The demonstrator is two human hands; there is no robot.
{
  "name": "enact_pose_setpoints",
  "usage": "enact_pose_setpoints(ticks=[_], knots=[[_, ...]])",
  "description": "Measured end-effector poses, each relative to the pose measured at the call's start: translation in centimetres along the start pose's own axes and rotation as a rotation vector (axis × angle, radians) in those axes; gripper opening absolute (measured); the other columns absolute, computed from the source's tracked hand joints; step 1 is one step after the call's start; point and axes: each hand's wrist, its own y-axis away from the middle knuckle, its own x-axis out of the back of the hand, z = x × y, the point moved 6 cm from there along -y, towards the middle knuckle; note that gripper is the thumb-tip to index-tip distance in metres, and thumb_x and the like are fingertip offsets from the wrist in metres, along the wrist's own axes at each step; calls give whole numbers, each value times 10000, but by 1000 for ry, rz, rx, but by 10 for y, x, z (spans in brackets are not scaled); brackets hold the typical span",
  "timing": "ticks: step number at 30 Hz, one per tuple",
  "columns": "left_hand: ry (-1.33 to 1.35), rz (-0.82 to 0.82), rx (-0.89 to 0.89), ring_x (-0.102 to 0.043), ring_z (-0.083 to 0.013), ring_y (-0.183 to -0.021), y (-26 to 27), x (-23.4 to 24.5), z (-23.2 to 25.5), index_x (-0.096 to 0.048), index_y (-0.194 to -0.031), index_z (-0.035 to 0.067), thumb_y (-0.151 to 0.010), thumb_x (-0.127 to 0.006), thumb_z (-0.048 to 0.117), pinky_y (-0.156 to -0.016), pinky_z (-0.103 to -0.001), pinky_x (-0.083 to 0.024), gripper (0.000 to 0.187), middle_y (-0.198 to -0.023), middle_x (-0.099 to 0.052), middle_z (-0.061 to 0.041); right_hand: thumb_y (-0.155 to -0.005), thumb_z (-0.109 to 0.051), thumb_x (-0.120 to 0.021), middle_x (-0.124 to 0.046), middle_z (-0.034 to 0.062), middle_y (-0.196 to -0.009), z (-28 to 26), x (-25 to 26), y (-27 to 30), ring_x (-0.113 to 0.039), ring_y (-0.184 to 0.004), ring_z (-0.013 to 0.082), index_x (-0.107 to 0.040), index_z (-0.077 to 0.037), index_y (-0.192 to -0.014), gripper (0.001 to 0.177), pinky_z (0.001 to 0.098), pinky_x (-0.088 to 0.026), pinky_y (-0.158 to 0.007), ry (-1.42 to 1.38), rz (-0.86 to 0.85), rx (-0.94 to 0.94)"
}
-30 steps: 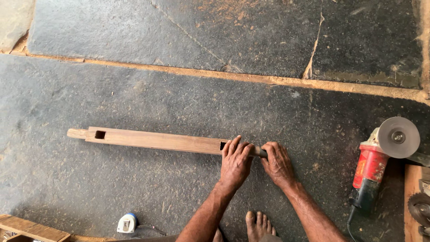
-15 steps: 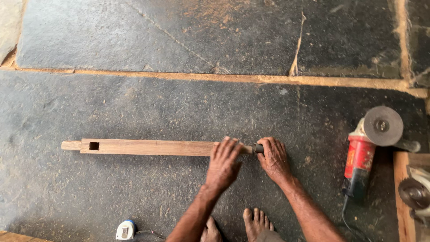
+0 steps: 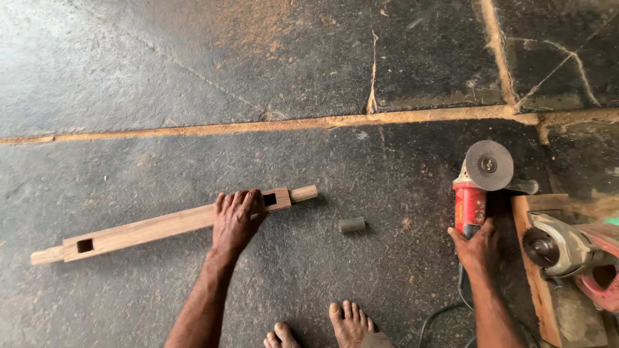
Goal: The person sands the surface of a wooden furniture leg using a handheld power sander, holding the wood steady with one hand while moving the sander back and forth across its length.
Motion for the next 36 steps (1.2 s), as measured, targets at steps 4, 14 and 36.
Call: enact_pose_setpoints(ticks=[4,14,36], knots=[[-92,-14,15,-577,-263,-1203,-9,3,8,-553,-1371,143,-743,-852,427,-1147,-592,-306,752,-1288,-640,-106,-744,-486,-863,-588,329,-1305,10,-24,-5,-596,-1165,505,-477,51,-1389,924,605,-511,-938,-93,-66,-127],[292,55,-280,-499,-369,-1263,16,-32,182,-530,-1403,56,-778,-806,219,-1072,-511,-382,702,-1389,-565,-171,-781,-385,-851,-651,262,-1155,-36,41,34,-648,-1007,371,-512,61,-1362,807,496,-526,-869,-519,-147,-21],[1759,-524,445,-660,-196,-853,60,-92,322,-690,-1206,-34,-1017,-680,395,-771,-328,-549,469,-933,-706,-109,-838,-334,-723,-713,206,-1013,-150,144,51,-717,-824,267,-548,63,-1288,625,397,-612,-718,-1552,-440,-110]])
